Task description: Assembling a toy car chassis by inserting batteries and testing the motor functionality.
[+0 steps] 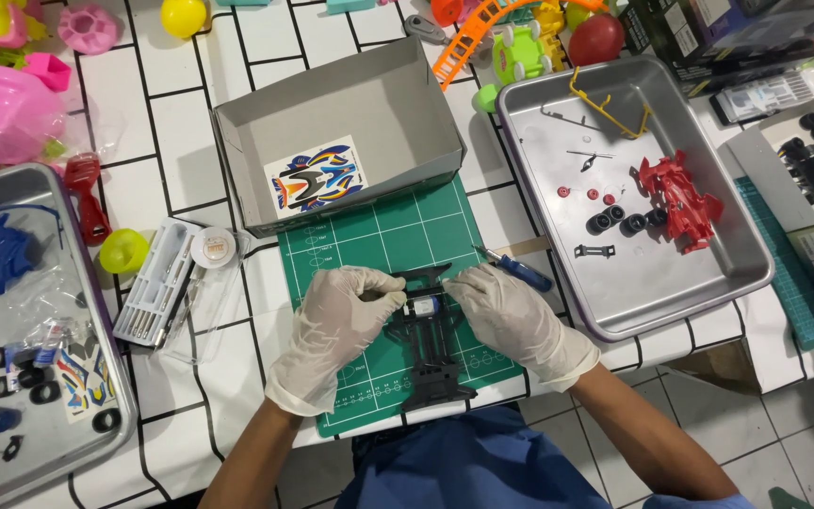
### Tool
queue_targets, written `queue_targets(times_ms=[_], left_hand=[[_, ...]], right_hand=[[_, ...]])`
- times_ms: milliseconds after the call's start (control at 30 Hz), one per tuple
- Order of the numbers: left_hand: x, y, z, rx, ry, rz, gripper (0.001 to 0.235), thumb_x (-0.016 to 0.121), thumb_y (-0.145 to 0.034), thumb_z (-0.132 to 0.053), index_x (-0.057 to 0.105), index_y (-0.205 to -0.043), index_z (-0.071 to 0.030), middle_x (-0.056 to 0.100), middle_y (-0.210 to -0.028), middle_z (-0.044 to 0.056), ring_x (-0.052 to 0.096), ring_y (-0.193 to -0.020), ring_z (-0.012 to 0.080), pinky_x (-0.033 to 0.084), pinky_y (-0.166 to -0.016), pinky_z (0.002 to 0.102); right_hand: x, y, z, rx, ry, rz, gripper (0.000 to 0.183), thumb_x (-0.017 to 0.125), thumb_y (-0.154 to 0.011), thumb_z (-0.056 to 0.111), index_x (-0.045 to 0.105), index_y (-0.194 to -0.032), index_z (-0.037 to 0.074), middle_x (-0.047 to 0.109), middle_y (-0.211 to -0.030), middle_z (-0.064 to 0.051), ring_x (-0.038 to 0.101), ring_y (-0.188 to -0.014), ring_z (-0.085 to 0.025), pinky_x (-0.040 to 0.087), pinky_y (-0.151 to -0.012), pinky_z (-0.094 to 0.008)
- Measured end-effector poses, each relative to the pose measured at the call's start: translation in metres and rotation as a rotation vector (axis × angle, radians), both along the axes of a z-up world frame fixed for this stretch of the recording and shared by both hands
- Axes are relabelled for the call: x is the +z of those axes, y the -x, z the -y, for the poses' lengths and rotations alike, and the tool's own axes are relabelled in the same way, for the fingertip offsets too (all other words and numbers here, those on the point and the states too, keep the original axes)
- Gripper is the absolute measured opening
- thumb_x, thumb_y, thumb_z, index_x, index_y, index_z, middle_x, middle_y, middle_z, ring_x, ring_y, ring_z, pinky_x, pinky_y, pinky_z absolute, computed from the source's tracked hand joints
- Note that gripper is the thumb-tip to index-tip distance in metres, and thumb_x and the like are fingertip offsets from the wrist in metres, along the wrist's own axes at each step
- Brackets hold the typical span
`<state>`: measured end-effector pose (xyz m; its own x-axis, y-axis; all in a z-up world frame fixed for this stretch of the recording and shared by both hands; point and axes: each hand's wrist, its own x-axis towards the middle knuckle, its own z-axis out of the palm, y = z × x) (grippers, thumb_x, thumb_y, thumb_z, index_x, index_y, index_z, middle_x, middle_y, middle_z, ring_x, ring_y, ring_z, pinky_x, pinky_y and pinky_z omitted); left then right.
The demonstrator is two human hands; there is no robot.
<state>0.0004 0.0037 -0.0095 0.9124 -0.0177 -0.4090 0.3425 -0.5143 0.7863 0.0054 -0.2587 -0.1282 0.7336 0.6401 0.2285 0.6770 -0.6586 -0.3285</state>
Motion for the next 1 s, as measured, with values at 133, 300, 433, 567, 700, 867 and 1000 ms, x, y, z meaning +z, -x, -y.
queue_targets(times_ms=[133,300,433,567,700,867,1000], left_hand=[[-0.001,0.001,-0.003,0.008,0.051,0.033,0.015,0.083,-0.082,-0.025,0.084,-0.097,-0.023,0.083,-0.086,0.002,0.078,-0.076,0.018,0.056,-0.075,0.03],[0.0,-0.001,-0.007,-0.035,0.045,-0.005,0.016,0.081,-0.084,-0.025,0.085,-0.099,-0.029,0.083,-0.084,-0.006,0.075,-0.074,0.0108,0.055,-0.076,0.025],[-0.007,-0.003,-0.008,-0.035,0.055,-0.018,0.015,0.08,-0.084,-0.026,0.084,-0.097,-0.032,0.082,-0.086,-0.008,0.075,-0.076,0.0088,0.055,-0.076,0.024],[-0.013,-0.003,-0.006,-0.016,0.03,-0.004,0.012,0.085,-0.081,-0.029,0.085,-0.092,-0.032,0.083,-0.089,-0.007,0.078,-0.08,0.0138,0.056,-0.073,0.025],[-0.011,-0.003,-0.003,-0.025,0.042,-0.003,0.012,0.083,-0.083,-0.026,0.085,-0.095,-0.026,0.084,-0.091,0.002,0.079,-0.084,0.0193,0.057,-0.074,0.029],[-0.024,-0.005,-0.005,-0.026,0.057,0.007,0.011,0.086,-0.08,-0.023,0.085,-0.09,-0.028,0.083,-0.087,0.0,0.078,-0.079,0.0175,0.057,-0.071,0.027],[-0.019,-0.009,-0.005,-0.027,0.088,-0.001,0.012,0.088,-0.077,-0.022,0.085,-0.089,-0.025,0.082,-0.083,0.001,0.077,-0.076,0.0151,0.057,-0.068,0.026]], right_hand=[[0.015,-0.002,0.0,-0.026,0.067,-0.013,0.023,0.059,-0.098,0.03,0.072,-0.113,0.02,0.066,-0.1,-0.002,0.067,-0.094,-0.021,0.056,-0.081,-0.035],[0.007,0.003,-0.006,-0.345,-0.077,-0.332,0.026,0.057,-0.098,0.048,0.071,-0.109,0.029,0.065,-0.079,0.005,0.066,-0.064,-0.016,0.055,-0.059,-0.03],[-0.003,0.003,0.003,-0.068,0.185,0.196,0.019,0.061,-0.094,0.034,0.07,-0.108,0.026,0.064,-0.101,0.004,0.064,-0.09,-0.016,0.053,-0.068,-0.032],[-0.018,0.0,0.006,-0.012,0.13,0.26,0.02,0.06,-0.095,0.029,0.07,-0.11,0.021,0.063,-0.104,0.001,0.064,-0.094,-0.02,0.054,-0.073,-0.034],[-0.04,-0.008,0.015,0.106,0.063,0.23,0.021,0.054,-0.098,0.023,0.07,-0.109,0.018,0.063,-0.105,0.0,0.064,-0.096,-0.02,0.053,-0.08,-0.033],[-0.032,-0.011,0.011,0.086,0.086,0.272,0.022,0.061,-0.093,0.023,0.072,-0.11,0.016,0.064,-0.1,-0.001,0.063,-0.094,-0.021,0.051,-0.082,-0.036],[-0.003,-0.006,0.001,0.068,0.04,0.282,0.02,0.066,-0.093,0.02,0.073,-0.109,0.011,0.065,-0.097,-0.007,0.063,-0.092,-0.024,0.052,-0.086,-0.036]])
